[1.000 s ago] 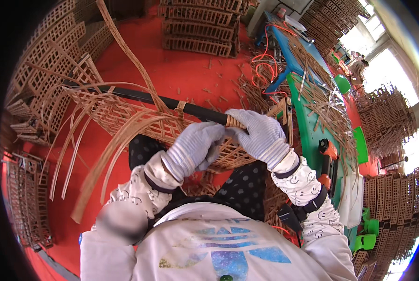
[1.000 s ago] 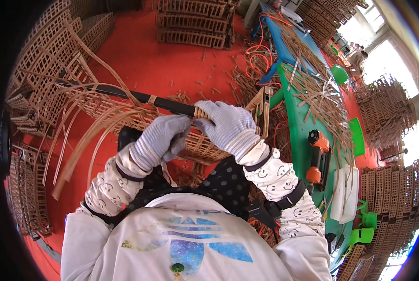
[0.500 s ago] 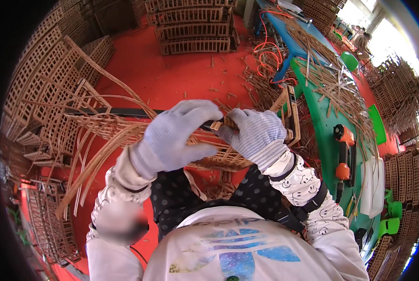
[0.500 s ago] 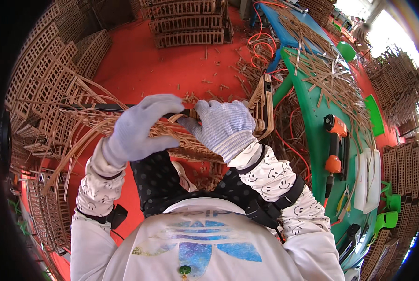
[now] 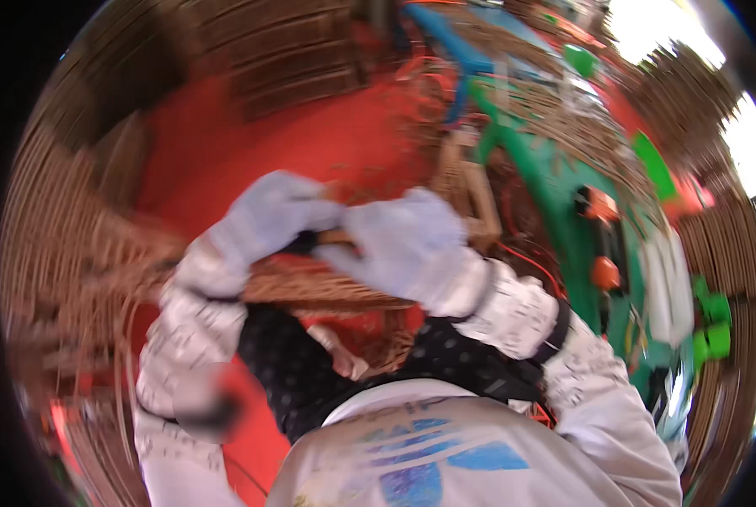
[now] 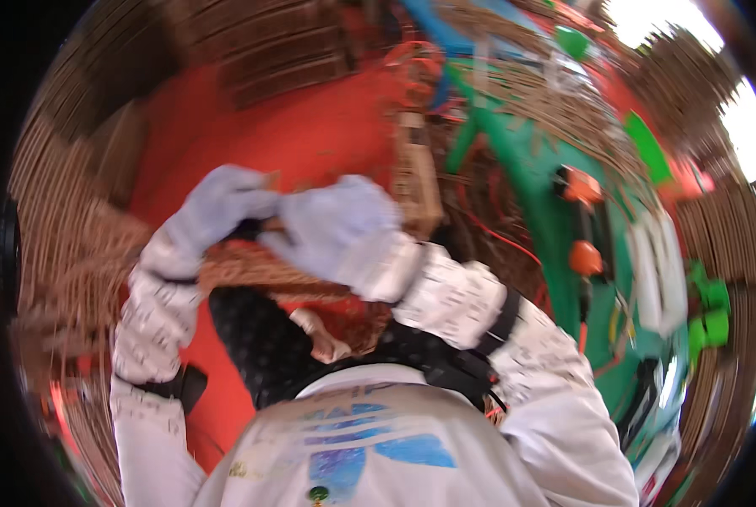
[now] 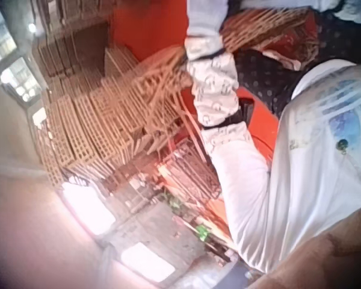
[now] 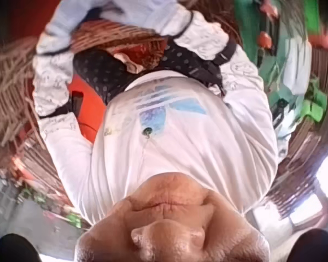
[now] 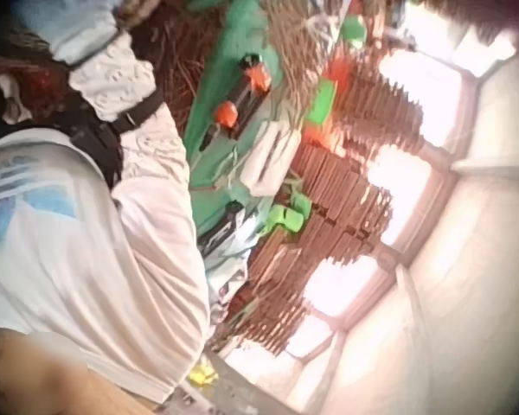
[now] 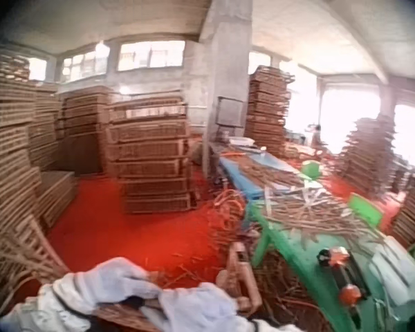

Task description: The person is assembling and weaving wicker components for a chair or basket, using a pneumatic nail gun and pliers to secure strips of material.

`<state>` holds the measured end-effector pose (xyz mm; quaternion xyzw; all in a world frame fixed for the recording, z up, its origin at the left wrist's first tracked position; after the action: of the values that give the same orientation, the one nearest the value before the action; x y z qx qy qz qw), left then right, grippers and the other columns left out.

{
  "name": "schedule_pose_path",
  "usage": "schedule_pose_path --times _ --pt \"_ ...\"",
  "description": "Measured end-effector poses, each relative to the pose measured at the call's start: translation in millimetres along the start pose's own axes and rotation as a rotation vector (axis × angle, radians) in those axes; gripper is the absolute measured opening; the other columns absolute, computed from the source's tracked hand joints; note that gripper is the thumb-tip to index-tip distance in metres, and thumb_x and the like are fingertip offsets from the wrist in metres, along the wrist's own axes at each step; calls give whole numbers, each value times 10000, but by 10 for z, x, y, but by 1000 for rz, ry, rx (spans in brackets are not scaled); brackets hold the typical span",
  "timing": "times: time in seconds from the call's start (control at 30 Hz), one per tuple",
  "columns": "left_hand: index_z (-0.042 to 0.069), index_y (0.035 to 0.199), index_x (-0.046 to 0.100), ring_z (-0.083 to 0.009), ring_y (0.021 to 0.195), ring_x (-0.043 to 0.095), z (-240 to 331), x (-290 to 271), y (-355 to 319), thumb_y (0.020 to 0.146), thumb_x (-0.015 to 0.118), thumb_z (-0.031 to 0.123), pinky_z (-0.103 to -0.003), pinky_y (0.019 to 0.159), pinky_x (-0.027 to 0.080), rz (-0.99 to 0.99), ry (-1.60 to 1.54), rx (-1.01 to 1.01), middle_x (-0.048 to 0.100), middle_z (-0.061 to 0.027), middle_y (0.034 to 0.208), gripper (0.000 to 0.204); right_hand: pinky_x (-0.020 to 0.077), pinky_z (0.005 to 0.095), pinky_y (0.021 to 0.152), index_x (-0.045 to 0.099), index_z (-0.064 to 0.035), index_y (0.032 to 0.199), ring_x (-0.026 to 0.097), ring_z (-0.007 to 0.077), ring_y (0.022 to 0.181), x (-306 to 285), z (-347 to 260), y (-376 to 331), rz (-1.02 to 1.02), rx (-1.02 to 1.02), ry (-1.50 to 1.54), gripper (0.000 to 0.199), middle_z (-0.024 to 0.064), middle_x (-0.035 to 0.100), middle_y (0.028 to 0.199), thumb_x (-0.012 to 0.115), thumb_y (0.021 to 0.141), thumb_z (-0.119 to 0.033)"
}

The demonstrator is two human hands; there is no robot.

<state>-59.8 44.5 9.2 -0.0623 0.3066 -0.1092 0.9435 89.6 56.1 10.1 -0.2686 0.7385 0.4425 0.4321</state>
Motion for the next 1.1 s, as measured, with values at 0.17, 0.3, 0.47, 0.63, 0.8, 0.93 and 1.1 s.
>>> schedule_pose_path --times 0.17,0.3,0.47,0.63,0.8,0.93,1.1 --pt "-31 657 556 -75 515 453 58 -20 68 748 537 152 -255 484 351 113 35 2 498 -18 556 205 436 354 583 618 -110 662 601 239 563 84 250 156 -113 -61 46 348 56 586 552 559 746 -443" --pt "2 609 560 -49 514 437 10 1 156 746 577 169 -231 474 332 200 -37 -70 489 22 544 217 435 368 609 595 -118 739 584 264 645 -78 446 27 135 -117 57 330 82 599 695 573 732 -447" --pt "8 601 559 -48 519 452 -107 -67 29 726 614 164 -226 484 344 183 -197 -213 498 21 537 207 477 364 704 589 -107 957 597 267 814 -697 1534 -652 582 381 -221 312 97 617 907 661 701 -271" --pt "1 574 560 -49 520 479 -89 75 46 713 621 159 -235 490 368 561 -233 -178 497 17 528 220 440 382 826 298 -86 1303 583 310 954 -1053 2666 -2243 -44 1429 -473 842 158 601 1024 681 653 -460" --pt "-7 568 554 -47 508 462 71 24 -31 697 610 151 -230 475 351 287 -153 -227 476 19 514 211 409 368 891 97 -49 1372 532 327 1057 -814 2989 -2168 -261 1517 -332 1043 213 532 1146 703 631 -462" --pt "-1 562 537 -33 494 398 -14 137 -62 713 571 153 -248 445 292 83 -251 -183 418 40 493 219 434 367 834 198 -10 1275 560 311 949 -767 3276 -2303 -4 1285 -228 933 180 565 992 766 571 -236" --pt "7 614 601 -36 496 420 -59 240 -104 746 652 167 -234 452 328 5 -290 -245 457 35 504 213 438 255 439 460 -41 1039 501 121 480 -1322 2993 -2200 96 1147 624 363 20 478 597 566 694 -79"
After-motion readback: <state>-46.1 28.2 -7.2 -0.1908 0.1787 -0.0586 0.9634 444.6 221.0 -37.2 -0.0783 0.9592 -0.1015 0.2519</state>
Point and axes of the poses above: each hand's wrist, its own y-axis towards the middle knuckle, its own x-axis out of the palm, z = x × y, the point moved 4 cm from there along y, towards the middle knuckle
